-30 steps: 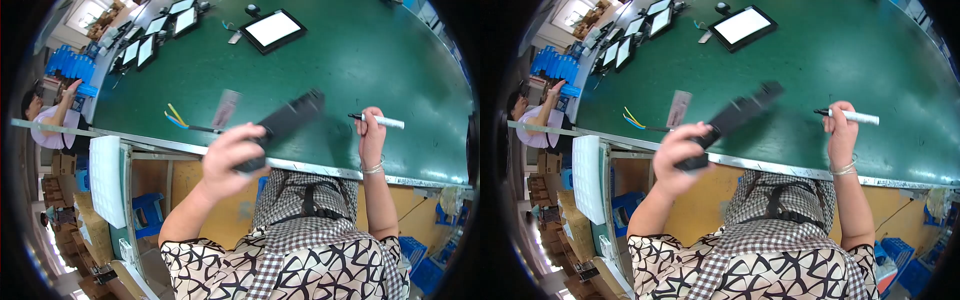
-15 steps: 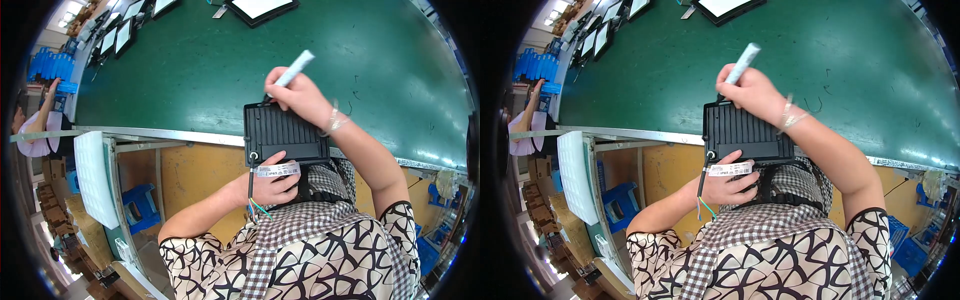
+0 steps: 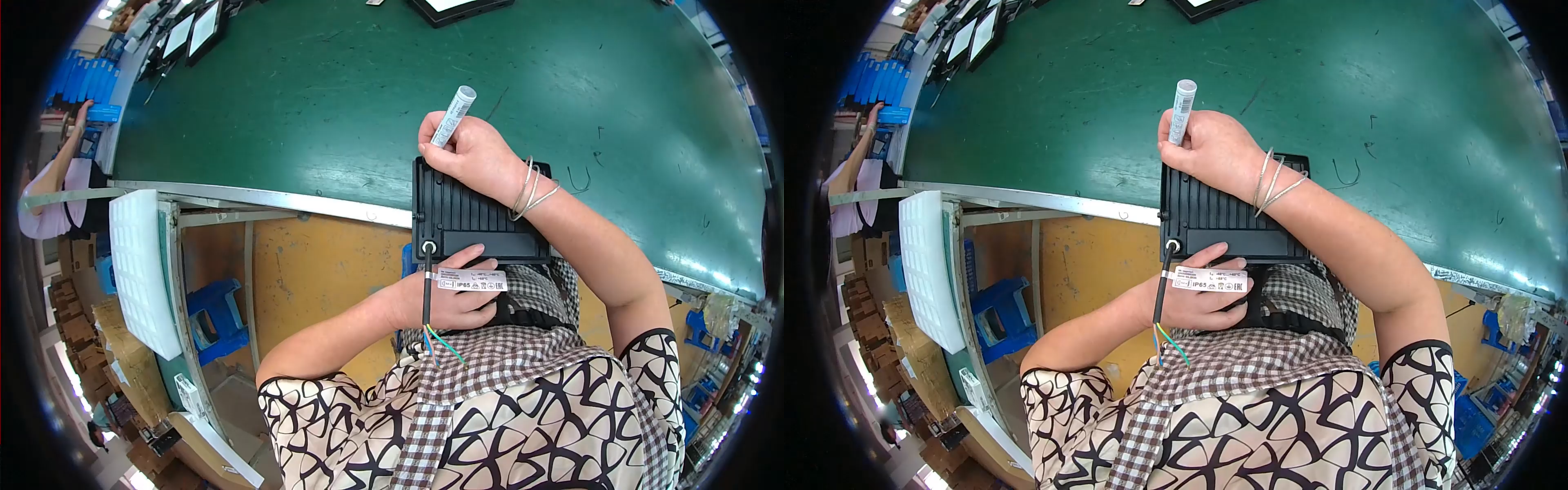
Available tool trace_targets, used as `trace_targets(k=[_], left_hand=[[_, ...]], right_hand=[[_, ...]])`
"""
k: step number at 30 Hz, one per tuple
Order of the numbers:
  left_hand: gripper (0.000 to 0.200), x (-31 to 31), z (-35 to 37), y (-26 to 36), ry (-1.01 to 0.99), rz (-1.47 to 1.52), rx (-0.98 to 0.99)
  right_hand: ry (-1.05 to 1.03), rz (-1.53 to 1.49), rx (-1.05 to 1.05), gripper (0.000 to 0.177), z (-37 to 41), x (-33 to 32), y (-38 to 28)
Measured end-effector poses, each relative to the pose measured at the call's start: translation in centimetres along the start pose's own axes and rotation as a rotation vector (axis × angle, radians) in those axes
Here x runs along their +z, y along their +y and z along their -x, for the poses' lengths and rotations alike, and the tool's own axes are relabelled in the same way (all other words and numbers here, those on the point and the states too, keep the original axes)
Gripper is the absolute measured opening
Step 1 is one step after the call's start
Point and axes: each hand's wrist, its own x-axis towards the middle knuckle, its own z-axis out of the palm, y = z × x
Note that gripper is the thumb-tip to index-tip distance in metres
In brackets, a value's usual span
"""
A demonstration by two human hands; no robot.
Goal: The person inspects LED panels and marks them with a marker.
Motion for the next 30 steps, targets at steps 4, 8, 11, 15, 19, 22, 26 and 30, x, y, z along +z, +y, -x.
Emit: trace_targets(k=[4, 8, 11, 15, 19, 22, 26, 30], left_hand=[[0.020, 0.0, -0.1, 0.0, 0.030, 0.010, 0.000], [0.020, -2.6, -1.6, 0.0, 0.138, 0.046, -0.039], [0.015, -7.0, -2.9, -0.9, 0.289, 0.122, -0.185], [0.043, -13.0, -1.5, -6.1, 0.769, 0.435, -0.549], [0.029, -16.0, 6.9, -13.2, 1.444, 0.835, -1.007], [0.030, -20.7, 14.0, -18.7, 1.601, 0.534, -1.180], [0.043, -26.0, 27.0, -28.7, 1.784, 0.474, -1.364], [0.072, -23.6, 19.2, -31.2, 1.173, -0.338, -1.798]], right_hand=[[0.120, -0.095, 0.014, 0.014, 0.2, -0.2, -0.3], [0.465, -0.576, 0.064, 0.011, 1.0, -4.8, -1.3], [0.673, -0.817, -0.101, 0.012, 2.4, -11.8, 0.1], [0.809, -0.975, -0.055, 0.012, 6.3, -16.1, 4.5], [0.884, -1.036, 0.089, 0.013, 10.5, -14.4, 9.4], [0.988, -1.080, 0.188, 0.013, 12.4, -12.5, 10.6], [1.013, -1.074, 0.209, 0.012, 13.7, -11.4, 11.6], [1.004, -1.081, 0.144, 0.012, 14.7, -11.0, 12.1]])
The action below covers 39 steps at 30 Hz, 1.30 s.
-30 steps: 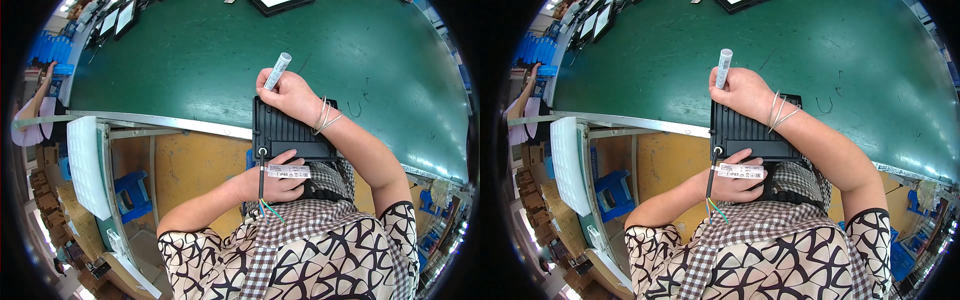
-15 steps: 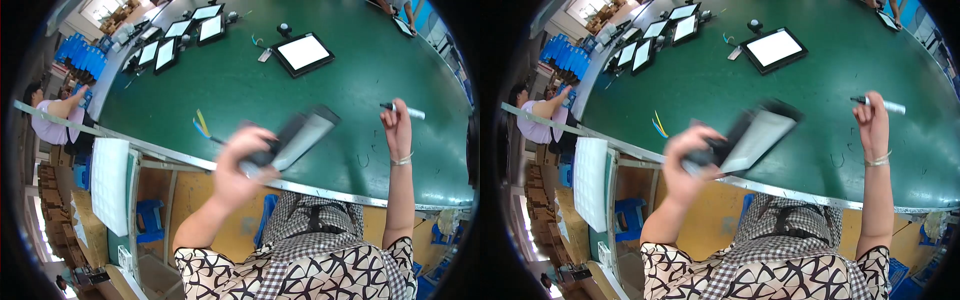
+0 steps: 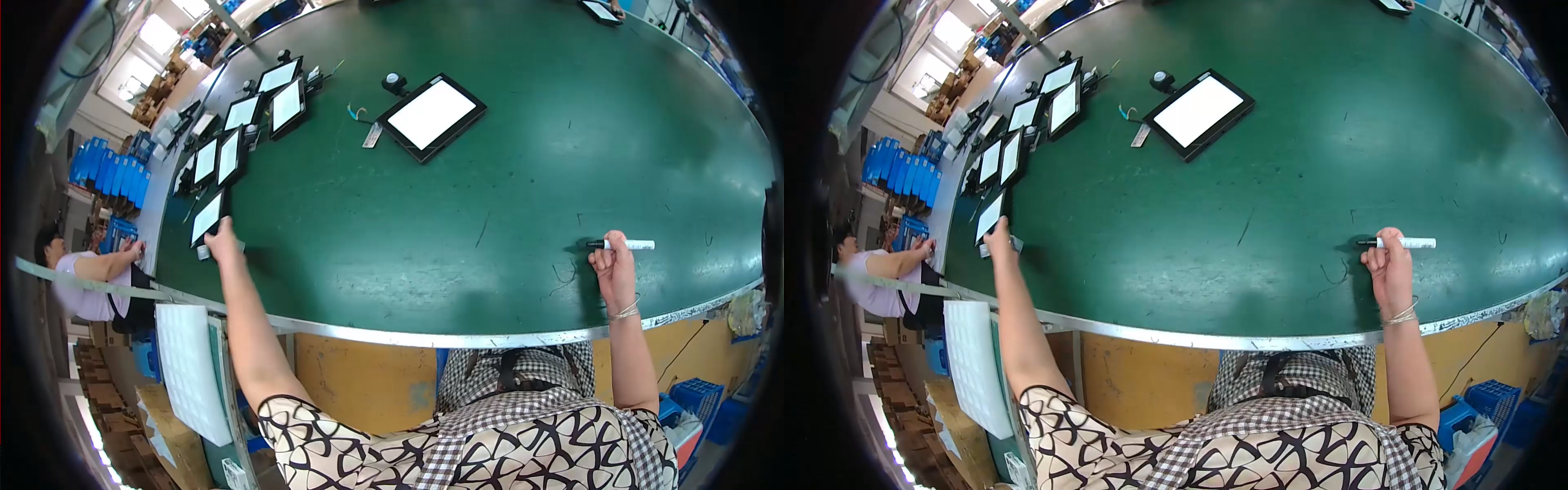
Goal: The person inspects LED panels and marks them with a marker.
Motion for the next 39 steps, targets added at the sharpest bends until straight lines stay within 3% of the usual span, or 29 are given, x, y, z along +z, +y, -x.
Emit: trace_targets(k=[1, 3, 4, 5, 7, 11, 12, 15, 16, 19, 20, 21, 25, 27, 30, 35, 39], left_hand=[[0.068, 2.8, 1.2, 0.2, 0.142, -0.217, 0.440], [0.055, 5.6, 10.4, 7.4, -0.388, 0.153, 0.514], [0.046, 7.5, 14.0, 10.2, -0.691, 0.355, 0.395], [0.047, 10.6, 15.7, 11.5, -0.759, 0.280, 0.469], [0.053, 15.8, 18.7, 15.0, -0.693, 0.133, 0.706], [0.076, 24.9, 19.2, 20.2, -0.638, -0.120, 0.613], [0.064, 26.5, 19.1, 20.7, -0.662, -0.122, 0.568], [0.042, 28.7, 18.5, 21.2, -1.189, 0.307, -0.008], [0.024, 28.9, 18.3, 21.1, -1.226, 0.278, -0.095], [0.025, 27.3, 18.8, 20.1, -1.572, 0.273, -0.378], [0.024, 25.5, 20.2, 19.5, -1.598, 0.283, -0.431], [0.023, 24.3, 21.0, 18.3, -1.641, 0.288, -0.247], [0.018, 14.6, 28.6, 14.5, -1.369, 0.546, 0.089], [0.020, 9.7, 33.3, 13.3, -1.236, 0.768, -0.049], [0.017, 5.7, 36.8, 10.2, -1.095, 0.722, -0.011], [0.015, 0.7, 40.1, 7.5, -0.863, 0.571, 0.212], [0.016, -0.3, 41.0, 7.6, -0.812, 0.565, 0.244]], right_hand=[[-0.014, 0.017, -0.019, 0.012, 0.1, -0.2, 0.2], [-0.032, 0.061, -0.056, 0.012, 0.4, -0.3, 0.7], [-0.037, 0.082, -0.042, 0.011, 0.6, 0.0, 0.6], [-0.022, 0.118, -0.040, 0.011, 0.8, 0.2, 0.6], [-0.001, 0.184, -0.050, 0.011, 1.1, 0.6, 0.9], [0.021, 0.113, -0.035, 0.008, 1.5, 0.3, 0.9], [0.018, 0.089, -0.042, 0.008, 1.4, 0.2, 1.0], [-0.004, 0.027, -0.058, 0.008, 1.5, -0.2, 1.2], [-0.031, 0.015, -0.069, 0.009, 1.6, -0.2, 1.3], [-0.072, -0.015, -0.061, 0.010, 1.5, -0.4, 1.2], [-0.076, -0.014, -0.050, 0.009, 1.5, -0.7, 1.3], [-0.080, -0.008, -0.042, 0.009, 1.5, -0.9, 1.2], [0.044, -0.152, 0.019, 0.007, 1.8, -0.5, -0.3], [0.075, -0.147, 0.049, 0.007, 2.1, -0.8, -0.7], [0.010, -0.063, 0.033, 0.007, 3.4, -1.4, -0.6], [-0.168, 0.155, 0.036, 0.004, 7.5, -1.7, 0.5], [-0.256, 0.352, 0.007, 0.005, 8.2, -0.6, 0.8]])
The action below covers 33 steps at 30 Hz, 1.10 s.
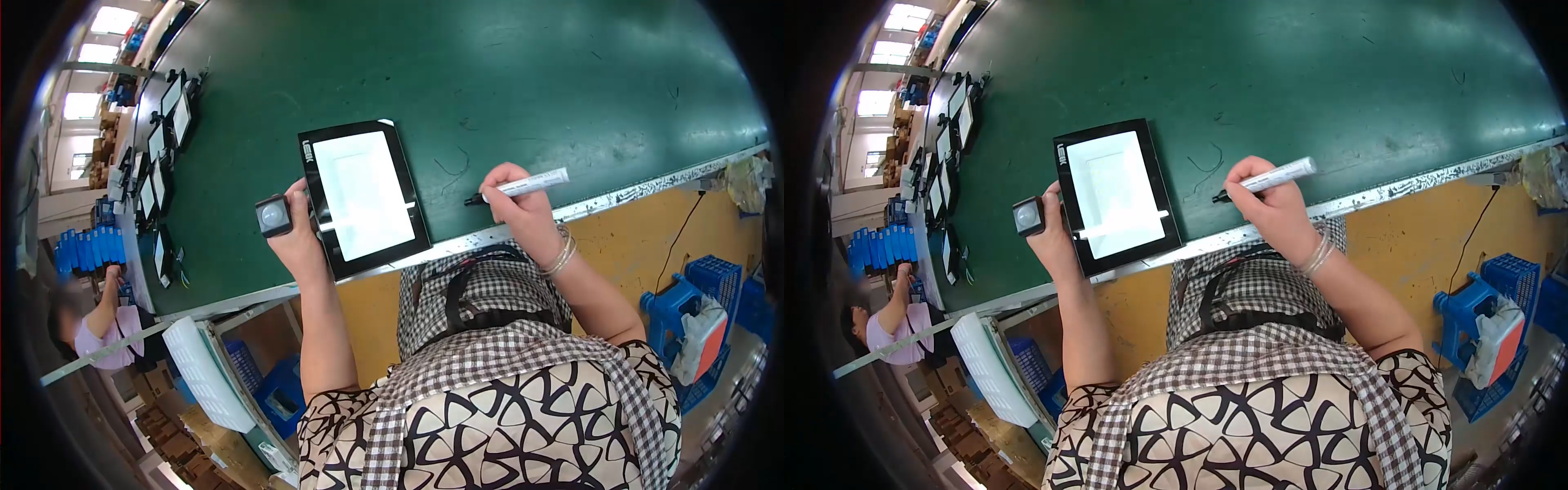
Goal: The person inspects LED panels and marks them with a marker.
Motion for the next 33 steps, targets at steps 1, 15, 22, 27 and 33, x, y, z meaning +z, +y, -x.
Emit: trace_targets(k=[1, 15, 22, 27, 33], left_hand=[[0.017, 0.0, -0.2, -0.2, -0.004, 0.010, 0.021], [0.020, 0.6, 0.1, 0.4, 0.011, 0.060, -0.024], [0.023, 0.8, 0.3, 0.7, 0.000, 0.083, -0.014], [0.024, 0.6, 0.1, 0.3, 0.000, 0.093, -0.025], [0.024, 0.3, 0.2, 0.3, -0.002, 0.054, -0.056]], right_hand=[[-0.011, 0.012, -0.025, 0.005, -0.2, 0.2, 0.1], [-0.195, 0.487, -0.340, 0.010, 0.6, 3.5, 1.5], [-0.208, 0.544, -0.334, 0.009, 0.6, 3.6, 1.6], [-0.128, 0.571, -0.399, 0.007, 0.5, 3.9, 2.0], [-0.092, 0.387, -0.273, 0.007, 0.8, 3.9, 2.0]])
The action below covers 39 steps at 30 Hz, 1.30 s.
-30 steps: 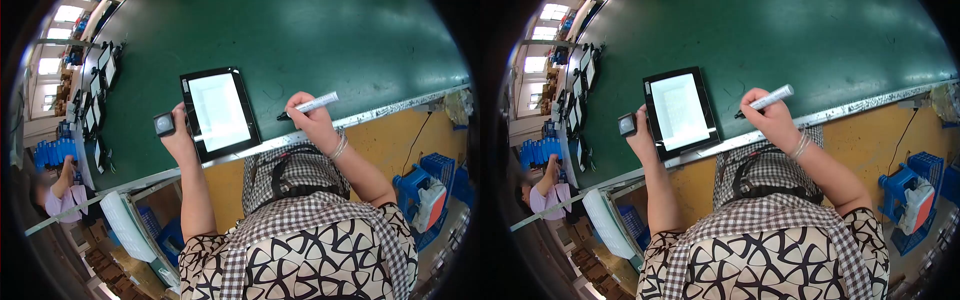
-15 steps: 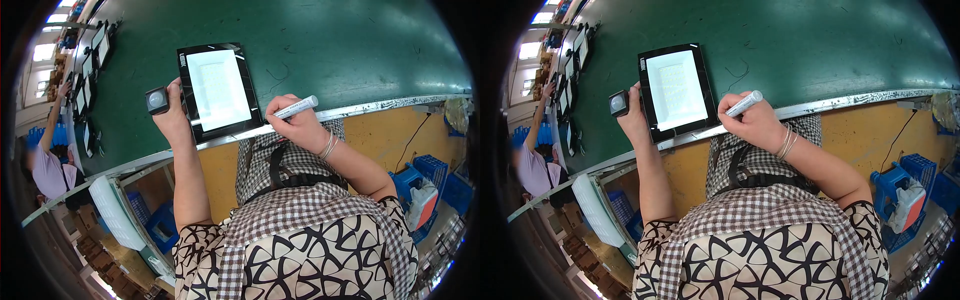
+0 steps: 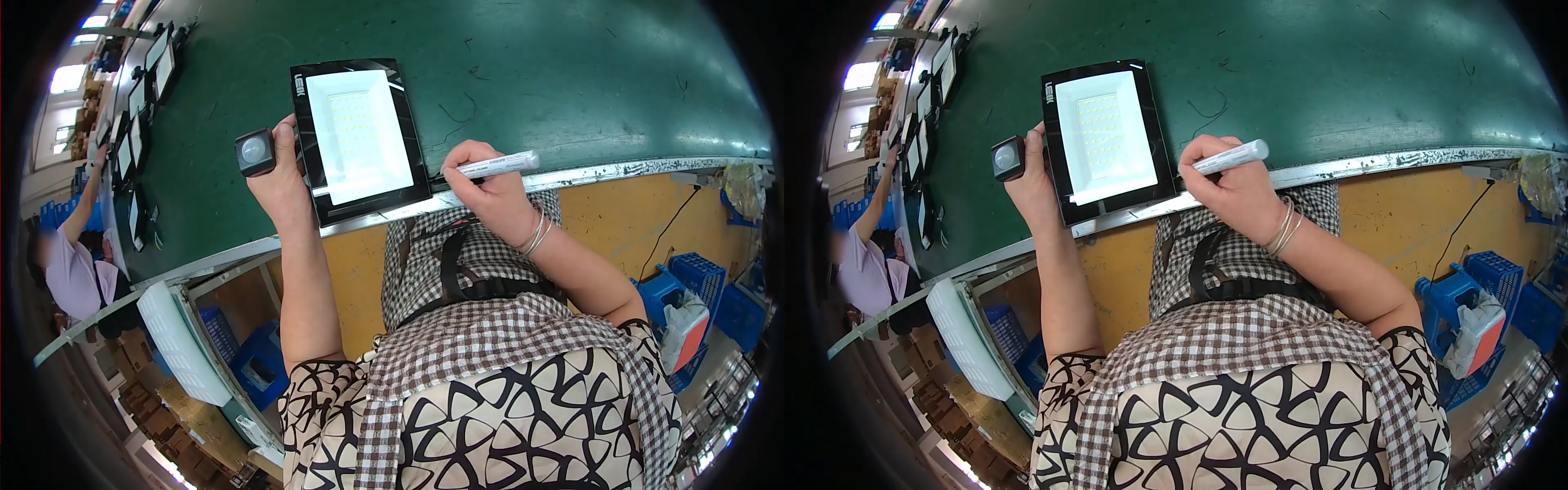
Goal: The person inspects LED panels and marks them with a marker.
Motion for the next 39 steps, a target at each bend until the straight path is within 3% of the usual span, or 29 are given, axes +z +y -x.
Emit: trace_targets(k=[1, 7, 9, 15, 24, 26, 32, 39], left_hand=[[0.024, 0.1, 0.0, 0.0, 0.003, 0.008, 0.004], [0.022, -0.1, -0.1, -0.3, -0.009, 0.025, -0.018], [0.021, -0.7, -0.6, -0.9, -0.002, -0.003, -0.037], [0.022, -0.5, -1.5, -3.0, -0.063, 0.275, -0.193], [0.012, -0.4, -2.3, -3.3, -0.238, 0.515, -0.338], [0.012, -0.4, -2.3, -3.3, -0.226, 0.510, -0.333], [0.014, -0.1, -2.0, -3.3, -0.212, 0.463, -0.314], [0.022, -0.1, -1.8, -2.9, -0.268, 0.424, -0.329]], right_hand=[[0.003, -0.093, 0.082, 0.006, 0.1, 0.0, -0.1], [-0.020, -0.126, 0.049, 0.004, 0.4, -0.3, 0.1], [-0.007, -0.261, 0.120, 0.004, 0.3, -0.5, -0.5], [0.119, -0.440, 0.172, 0.004, 0.3, -1.5, -1.1], [-0.318, -0.255, 0.038, 0.008, -3.5, 2.7, -5.2], [-0.333, -0.278, 0.108, 0.007, -4.4, 3.2, -5.8], [-0.115, -0.182, 0.040, 0.006, -8.5, 3.0, -4.7], [-0.122, -0.210, 0.017, 0.009, -12.9, 4.5, -4.0]])
